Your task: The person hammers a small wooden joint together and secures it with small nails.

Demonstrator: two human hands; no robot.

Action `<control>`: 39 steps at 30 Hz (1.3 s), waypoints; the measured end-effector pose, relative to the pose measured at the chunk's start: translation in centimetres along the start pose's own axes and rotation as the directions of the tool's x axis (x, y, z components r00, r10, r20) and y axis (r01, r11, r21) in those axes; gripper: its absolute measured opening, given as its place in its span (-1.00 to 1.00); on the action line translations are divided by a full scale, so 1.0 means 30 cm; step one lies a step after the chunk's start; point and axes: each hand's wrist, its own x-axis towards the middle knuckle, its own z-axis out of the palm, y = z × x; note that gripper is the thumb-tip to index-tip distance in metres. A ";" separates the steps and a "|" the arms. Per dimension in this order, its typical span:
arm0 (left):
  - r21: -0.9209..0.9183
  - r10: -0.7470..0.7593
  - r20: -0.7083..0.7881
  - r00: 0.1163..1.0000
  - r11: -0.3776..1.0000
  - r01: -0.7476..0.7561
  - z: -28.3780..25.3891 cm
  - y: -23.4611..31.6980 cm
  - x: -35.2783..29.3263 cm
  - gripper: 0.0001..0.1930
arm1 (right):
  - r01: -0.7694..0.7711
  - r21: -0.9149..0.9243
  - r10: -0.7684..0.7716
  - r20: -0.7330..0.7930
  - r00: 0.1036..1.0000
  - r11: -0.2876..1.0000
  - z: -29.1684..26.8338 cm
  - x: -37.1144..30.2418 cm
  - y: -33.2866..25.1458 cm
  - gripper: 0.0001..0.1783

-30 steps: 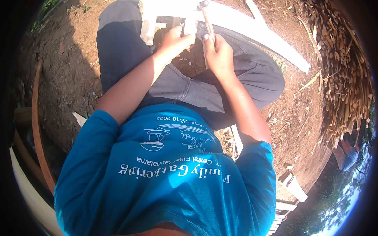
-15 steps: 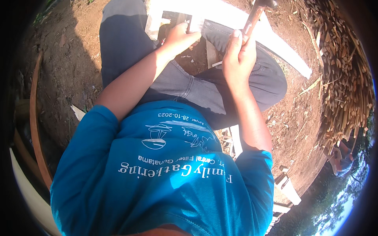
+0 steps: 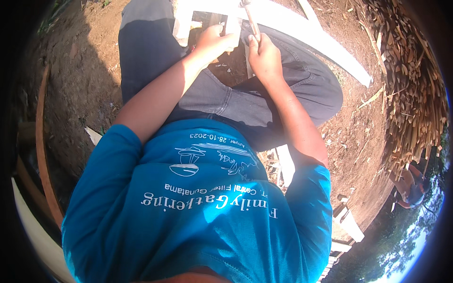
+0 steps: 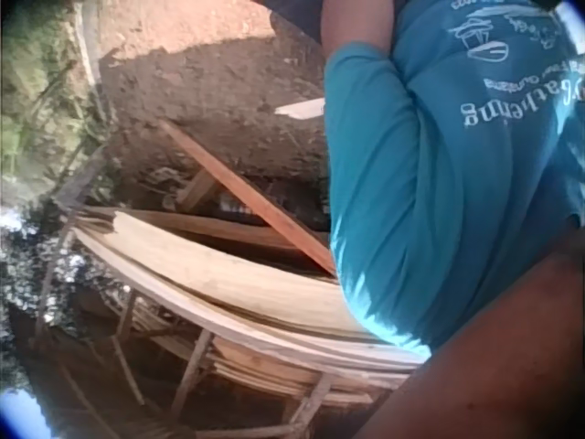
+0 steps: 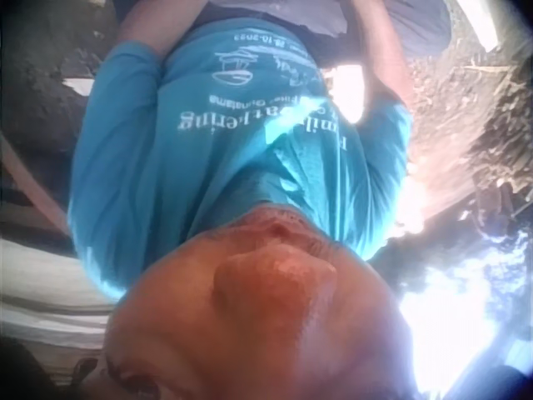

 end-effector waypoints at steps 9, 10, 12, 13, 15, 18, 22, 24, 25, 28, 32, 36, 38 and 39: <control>0.086 -0.011 -0.052 0.999 0.996 0.015 -0.026 0.035 -0.005 -0.67 | -0.022 0.140 0.028 -0.041 0.999 0.990 -0.036 -0.012 -0.081 -0.69; 0.098 -0.018 -0.060 0.998 0.995 0.024 -0.025 0.045 -0.008 -0.68 | -0.014 0.066 0.014 -0.005 1.000 0.998 -0.042 -0.008 -0.090 -0.69; 0.116 -0.049 -0.096 0.994 0.992 0.060 -0.027 0.056 -0.026 -0.69 | 0.047 0.399 0.017 -0.154 0.988 0.916 -0.143 -0.013 -0.162 -0.67; 0.097 -0.079 -0.116 0.990 0.991 0.091 -0.038 0.023 -0.028 -0.69 | 0.111 0.512 0.027 -0.253 0.967 0.852 -0.212 -0.012 -0.259 -0.61; 0.057 -0.098 -0.101 0.990 0.993 0.104 -0.039 -0.016 0.004 -0.69 | 0.421 0.637 -0.199 -0.393 0.898 0.645 -0.298 -0.033 -0.329 -0.63; 0.097 -0.003 -0.019 1.000 0.995 0.005 -0.003 0.022 0.003 -0.69 | 0.230 0.247 -0.123 -0.384 0.915 0.941 -0.071 -0.012 -0.035 -0.62; 0.153 -0.009 -0.091 0.996 0.988 0.023 -0.025 0.019 -0.008 -0.71 | 0.005 0.412 0.055 -0.134 0.989 0.911 -0.119 0.018 -0.089 -0.72; 0.128 -0.044 -0.120 0.992 0.990 0.059 -0.037 0.006 0.025 -0.70 | 0.174 0.625 -0.008 -0.258 0.966 0.761 -0.212 0.002 -0.246 -0.71; 0.121 -0.037 -0.101 0.994 0.991 0.049 -0.036 0.028 0.000 -0.71 | 0.205 0.550 -0.038 -0.299 0.953 0.809 -0.197 -0.004 -0.223 -0.72; 0.163 -0.039 -0.089 0.995 0.985 0.053 -0.024 0.076 -0.030 -0.72 | 0.003 0.223 0.027 -0.130 0.991 0.975 -0.056 0.014 -0.078 -0.68; 0.054 -0.036 -0.071 0.997 0.998 0.040 -0.020 -0.035 0.019 -0.64 | 0.006 0.334 0.052 -0.165 0.985 0.942 -0.121 0.020 -0.157 -0.65; 0.159 -0.085 -0.110 0.990 0.982 0.102 -0.052 0.054 -0.018 -0.63 | 0.444 0.622 -0.135 -0.479 0.868 0.645 -0.252 0.006 -0.261 -0.56; 0.131 -0.037 -0.061 0.997 0.990 0.045 -0.025 0.048 -0.014 -0.64 | 0.289 0.496 -0.086 -0.391 0.917 0.819 -0.162 0.002 -0.152 -0.62; 0.108 -0.017 -0.053 0.998 0.994 0.023 -0.004 0.032 -0.040 -0.65 | 0.043 0.268 0.007 -0.181 0.984 0.963 -0.089 0.014 -0.078 -0.67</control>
